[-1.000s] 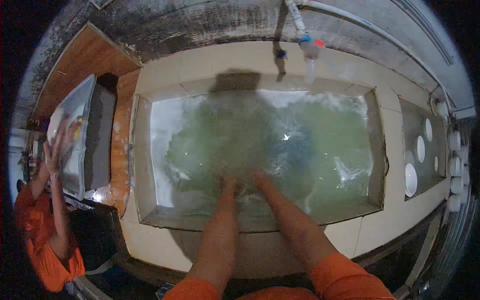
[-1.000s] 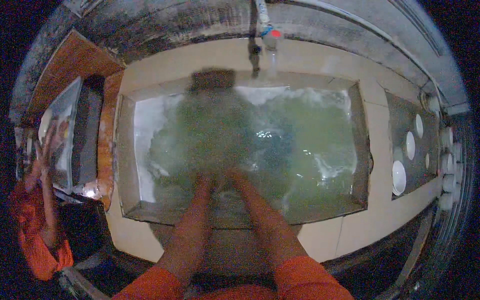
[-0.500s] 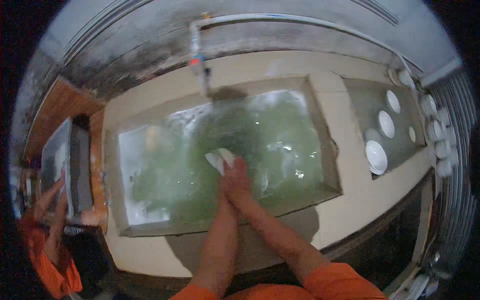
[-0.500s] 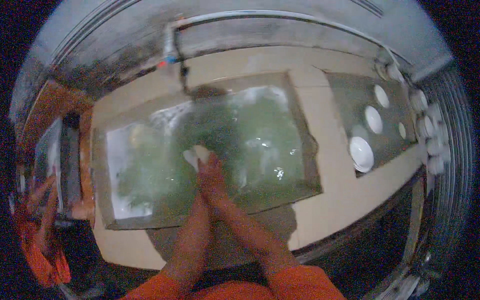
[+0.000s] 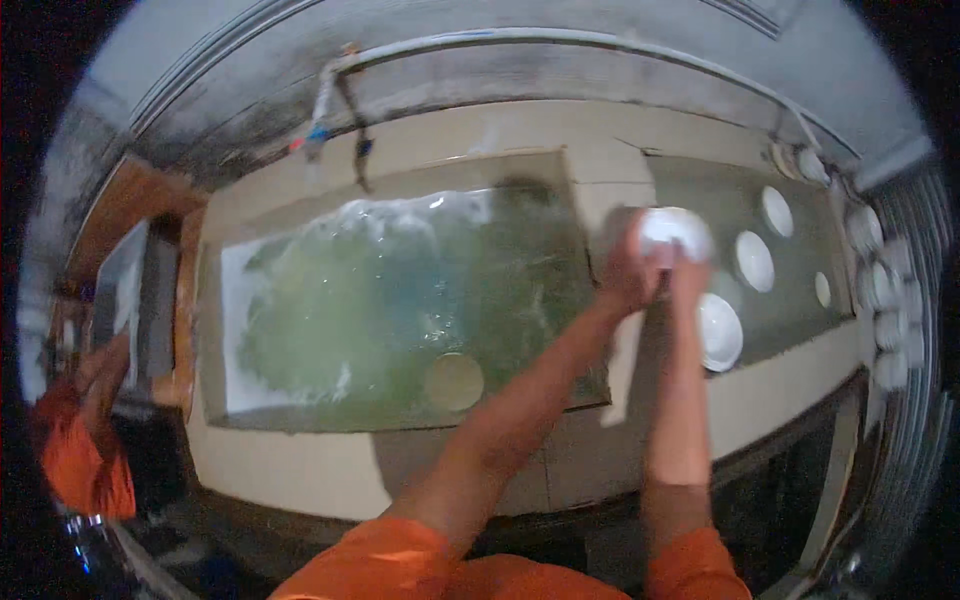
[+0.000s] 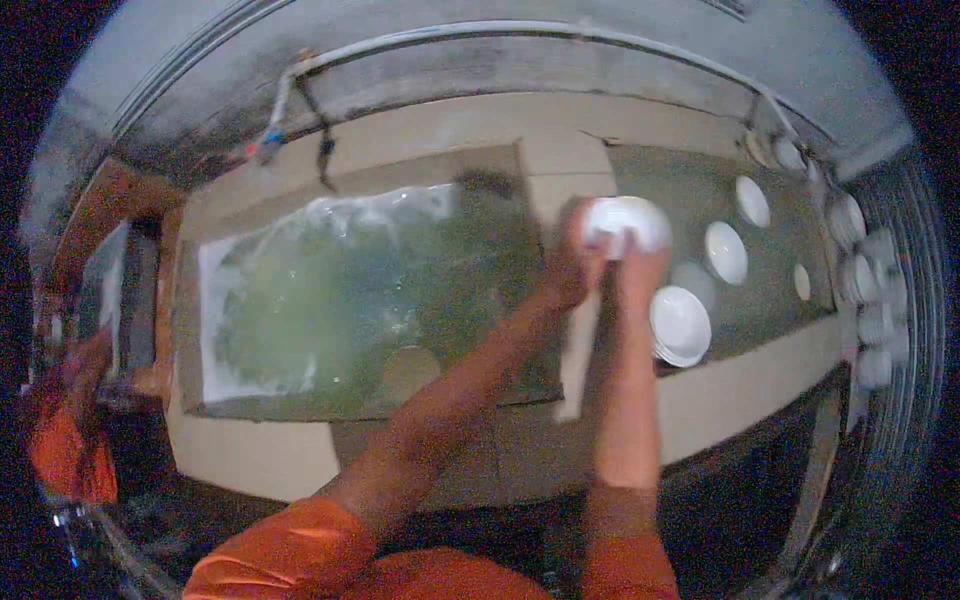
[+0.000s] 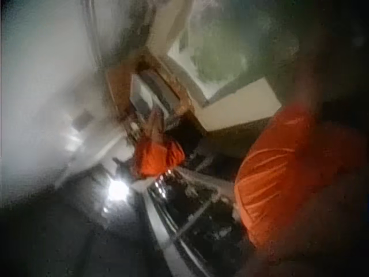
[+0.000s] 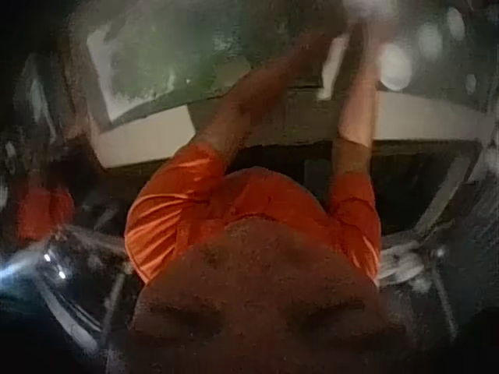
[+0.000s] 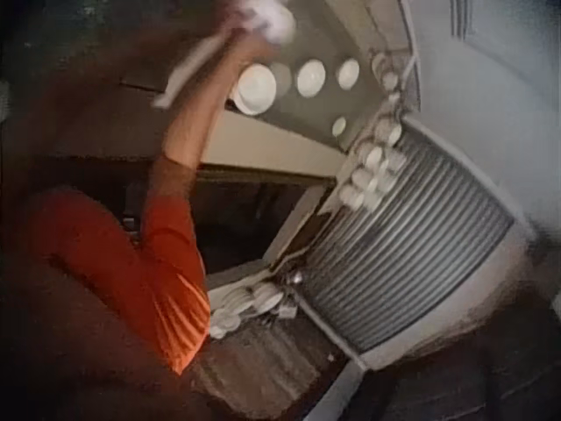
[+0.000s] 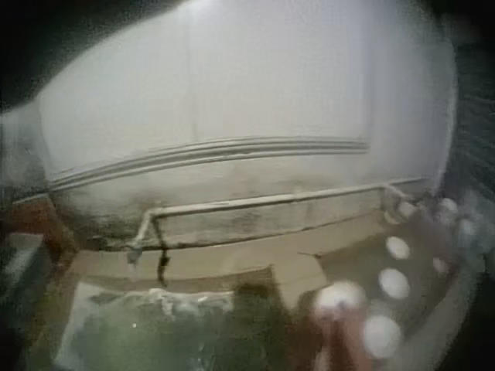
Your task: The person washes and rinses bowls in a sink by hand, then stacks the clean bowls onto piles on a counter.
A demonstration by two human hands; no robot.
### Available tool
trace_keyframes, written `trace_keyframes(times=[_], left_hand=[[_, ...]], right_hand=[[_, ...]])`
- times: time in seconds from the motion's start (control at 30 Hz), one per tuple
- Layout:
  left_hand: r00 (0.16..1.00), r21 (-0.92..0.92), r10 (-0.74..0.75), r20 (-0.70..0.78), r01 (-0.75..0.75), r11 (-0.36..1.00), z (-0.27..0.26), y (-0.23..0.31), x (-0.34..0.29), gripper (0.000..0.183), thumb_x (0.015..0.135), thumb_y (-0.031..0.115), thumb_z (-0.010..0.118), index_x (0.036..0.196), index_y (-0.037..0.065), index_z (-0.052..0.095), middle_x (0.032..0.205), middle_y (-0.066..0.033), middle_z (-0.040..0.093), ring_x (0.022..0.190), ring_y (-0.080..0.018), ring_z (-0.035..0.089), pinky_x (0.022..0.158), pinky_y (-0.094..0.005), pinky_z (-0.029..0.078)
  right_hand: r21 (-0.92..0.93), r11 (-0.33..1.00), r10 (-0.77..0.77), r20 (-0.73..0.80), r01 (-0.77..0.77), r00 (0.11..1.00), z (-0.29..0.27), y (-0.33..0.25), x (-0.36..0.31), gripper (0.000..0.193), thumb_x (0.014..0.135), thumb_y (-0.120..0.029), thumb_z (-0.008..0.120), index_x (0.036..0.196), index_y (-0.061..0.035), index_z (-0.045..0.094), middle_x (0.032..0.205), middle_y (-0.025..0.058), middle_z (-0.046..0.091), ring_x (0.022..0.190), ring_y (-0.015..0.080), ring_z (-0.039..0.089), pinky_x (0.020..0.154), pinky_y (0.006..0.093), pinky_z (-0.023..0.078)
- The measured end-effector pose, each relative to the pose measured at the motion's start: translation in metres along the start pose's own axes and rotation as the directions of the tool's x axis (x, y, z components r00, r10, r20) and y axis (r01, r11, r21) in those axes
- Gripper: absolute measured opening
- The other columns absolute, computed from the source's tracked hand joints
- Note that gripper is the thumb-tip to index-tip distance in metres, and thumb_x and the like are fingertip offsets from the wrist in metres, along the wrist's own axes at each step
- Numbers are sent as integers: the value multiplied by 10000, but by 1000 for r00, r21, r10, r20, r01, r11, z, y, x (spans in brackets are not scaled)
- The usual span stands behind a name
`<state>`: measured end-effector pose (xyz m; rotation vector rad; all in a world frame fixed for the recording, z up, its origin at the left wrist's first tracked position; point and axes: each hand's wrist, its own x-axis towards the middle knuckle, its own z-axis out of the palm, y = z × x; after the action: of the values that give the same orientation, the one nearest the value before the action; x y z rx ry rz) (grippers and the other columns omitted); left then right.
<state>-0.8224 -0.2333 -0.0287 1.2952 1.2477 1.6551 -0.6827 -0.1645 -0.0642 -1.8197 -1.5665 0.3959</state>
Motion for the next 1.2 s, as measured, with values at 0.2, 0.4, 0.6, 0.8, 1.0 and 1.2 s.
trace_keyframes(times=[0.2, 0.4, 0.6, 0.8, 1.0, 1.2], left_hand=[[988, 535, -10, -153, 91, 840, -124, -44, -56, 491, 845, 267, 581, 1280, 61, 488, 1193, -186, 555, 1131, -390, 477, 984, -474, 359], [945, 951, -159, -286, 300, 73, -260, -86, -150, 704, 755, 377, 668, 1350, 92, 422, 1274, -160, 493, 1201, -345, 440, 1012, -488, 337], [341, 410, -806, -483, 902, 136, -342, -175, -176, 731, 737, 428, 670, 1298, 5, 468, 1124, -248, 593, 1051, -367, 581, 921, -439, 448], [529, 796, -801, -280, 594, 114, -396, -243, -266, 502, 860, 277, 562, 1295, 35, 498, 1331, -210, 487, 1214, -353, 484, 996, -429, 397], [801, 659, -554, 227, 292, 693, -403, -198, -185, 497, 881, 248, 541, 1330, 51, 459, 1359, -187, 458, 1255, -344, 437, 1063, -427, 341], [662, 788, -595, -457, 611, 74, -591, -217, -214, 512, 901, 331, 510, 1345, 85, 439, 1285, -170, 524, 1197, -331, 485, 1035, -432, 356]], right_hand=[[-358, 934, -92, -267, -10, 959, -24, -67, -1, 665, 816, -409, 658, 1269, 47, 485, 1329, 255, 454, 1246, 420, 402, 1009, 481, 343], [260, 861, -500, 590, 437, 633, 71, -103, -160, 489, 769, -278, 712, 1177, -46, 575, 1096, 170, 604, 1012, 317, 586, 885, 427, 454], [-186, 777, 311, 944, 601, -109, 192, -107, -265, 646, 774, -326, 724, 1327, -103, 474, 1368, 178, 443, 1221, 360, 453, 1048, 433, 346], [-285, 930, 305, 951, -233, 54, 205, -115, -277, 573, 830, -330, 662, 1317, -83, 489, 1271, 179, 538, 1127, 328, 536, 976, 445, 402], [295, 598, -534, 840, 745, 96, 249, -57, -272, 565, 858, -344, 644, 1258, 30, 504, 1144, 222, 595, 1016, 286, 603, 836, 414, 493], [108, 872, 44, 955, -478, 294, 313, -99, -337, 518, 858, -352, 654, 1186, 38, 564, 1061, 168, 637, 933, 251, 626, 786, 380, 499]])
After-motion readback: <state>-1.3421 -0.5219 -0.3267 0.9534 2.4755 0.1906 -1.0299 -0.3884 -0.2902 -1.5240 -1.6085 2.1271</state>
